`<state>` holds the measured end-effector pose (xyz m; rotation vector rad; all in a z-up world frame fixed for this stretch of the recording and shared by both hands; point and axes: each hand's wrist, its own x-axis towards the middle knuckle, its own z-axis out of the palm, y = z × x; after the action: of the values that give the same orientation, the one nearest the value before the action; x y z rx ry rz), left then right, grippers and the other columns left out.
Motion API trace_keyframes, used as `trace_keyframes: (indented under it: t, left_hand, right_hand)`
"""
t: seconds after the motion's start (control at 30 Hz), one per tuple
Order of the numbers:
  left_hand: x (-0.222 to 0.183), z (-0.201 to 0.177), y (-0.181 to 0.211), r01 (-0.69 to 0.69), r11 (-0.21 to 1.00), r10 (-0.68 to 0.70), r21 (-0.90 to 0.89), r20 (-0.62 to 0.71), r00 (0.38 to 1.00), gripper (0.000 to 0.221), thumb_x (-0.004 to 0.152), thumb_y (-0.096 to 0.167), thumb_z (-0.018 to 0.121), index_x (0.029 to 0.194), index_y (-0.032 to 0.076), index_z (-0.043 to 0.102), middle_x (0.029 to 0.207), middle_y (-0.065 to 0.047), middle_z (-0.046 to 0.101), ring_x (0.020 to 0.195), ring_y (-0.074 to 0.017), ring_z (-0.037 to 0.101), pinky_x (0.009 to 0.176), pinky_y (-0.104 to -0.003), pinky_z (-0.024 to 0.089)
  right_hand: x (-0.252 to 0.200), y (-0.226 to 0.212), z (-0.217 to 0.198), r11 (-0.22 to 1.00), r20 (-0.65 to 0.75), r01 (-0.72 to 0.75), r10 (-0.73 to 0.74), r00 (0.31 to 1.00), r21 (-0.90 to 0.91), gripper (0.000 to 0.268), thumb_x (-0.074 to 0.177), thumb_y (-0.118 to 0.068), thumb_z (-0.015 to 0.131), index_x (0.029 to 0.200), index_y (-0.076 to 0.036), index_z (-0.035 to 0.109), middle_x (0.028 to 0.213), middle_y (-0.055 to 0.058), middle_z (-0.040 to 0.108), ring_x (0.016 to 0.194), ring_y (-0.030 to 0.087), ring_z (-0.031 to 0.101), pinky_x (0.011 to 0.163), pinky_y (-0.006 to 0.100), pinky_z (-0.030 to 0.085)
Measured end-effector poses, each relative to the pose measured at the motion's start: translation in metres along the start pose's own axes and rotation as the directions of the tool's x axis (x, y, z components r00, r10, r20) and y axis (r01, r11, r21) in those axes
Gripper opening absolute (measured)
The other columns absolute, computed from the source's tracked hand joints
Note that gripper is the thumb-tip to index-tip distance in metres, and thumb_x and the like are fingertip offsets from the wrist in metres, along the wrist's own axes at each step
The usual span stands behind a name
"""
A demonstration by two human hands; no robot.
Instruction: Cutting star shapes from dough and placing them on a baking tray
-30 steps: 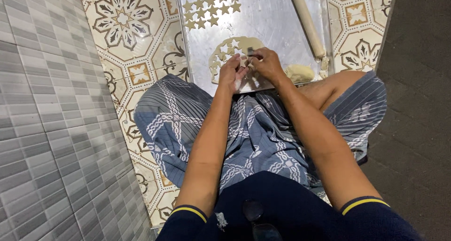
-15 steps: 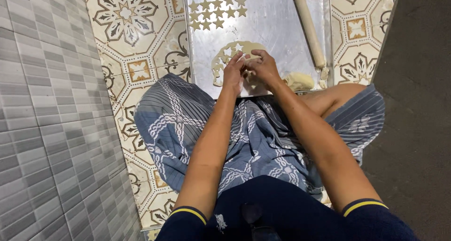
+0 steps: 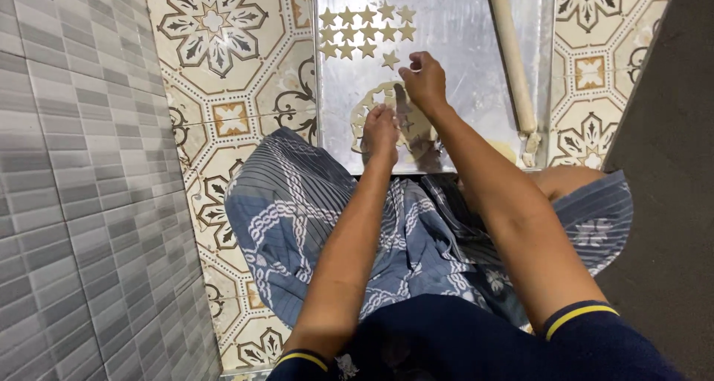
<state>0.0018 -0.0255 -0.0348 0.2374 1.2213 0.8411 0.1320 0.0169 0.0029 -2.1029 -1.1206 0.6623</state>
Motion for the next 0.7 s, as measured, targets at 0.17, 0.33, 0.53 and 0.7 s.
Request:
trace_keyframes:
  t: [0.17,0.33,0.53,0.7]
  left_hand:
    - [-0.055,0.028,0.061,0.097,0.912,-0.056,0.398,-0.114,0.992,0.032,0.100,0.021,0.058,0.128,0.011,0.067,0.086,-0.003,0.065,0.067,-0.0121,0.057,0.059,-0.028,0.047]
    - [-0.029,0.029,0.035,0.055,0.977,-0.043,0.206,-0.061,0.997,0.030,0.098,0.015,0.058,0.125,0.005,0.065,0.089,-0.005,0.064,0.066,-0.0115,0.052,0.056,-0.025,0.043]
    - [-0.026,0.029,0.030,-0.008,0.953,0.026,0.302,-0.054,0.998,0.032,0.097,0.017,0.061,0.126,0.004,0.066,0.111,-0.009,0.071,0.095,-0.0172,0.064,0.083,-0.030,0.052]
    - [-0.021,0.027,0.023,-0.056,0.958,0.067,0.282,-0.029,0.997,0.035,0.096,0.017,0.061,0.127,0.001,0.065,0.110,-0.011,0.071,0.094,-0.0181,0.065,0.083,-0.029,0.052]
  right_hand:
    - [-0.003,-0.019,0.013,0.994,0.023,-0.006,0.009,1.000,-0.107,0.030,0.089,-0.014,0.074,0.114,0.000,0.067,0.102,0.013,0.066,0.089,0.024,0.066,0.077,0.037,0.056]
    - [0.008,-0.016,0.024,0.987,-0.063,0.012,-0.022,0.998,-0.163,0.017,0.090,-0.015,0.072,0.103,-0.004,0.072,0.101,0.012,0.068,0.082,0.026,0.067,0.073,0.039,0.055]
    - [0.015,-0.016,0.034,0.985,-0.105,0.029,-0.048,0.993,-0.168,0.019,0.090,-0.021,0.071,0.102,-0.006,0.072,0.099,0.010,0.068,0.084,0.027,0.067,0.073,0.039,0.054]
    - [0.012,-0.025,0.032,0.969,-0.142,0.129,-0.161,0.977,-0.210,0.023,0.088,-0.020,0.074,0.109,-0.013,0.074,0.098,0.008,0.064,0.084,0.026,0.066,0.071,0.038,0.054]
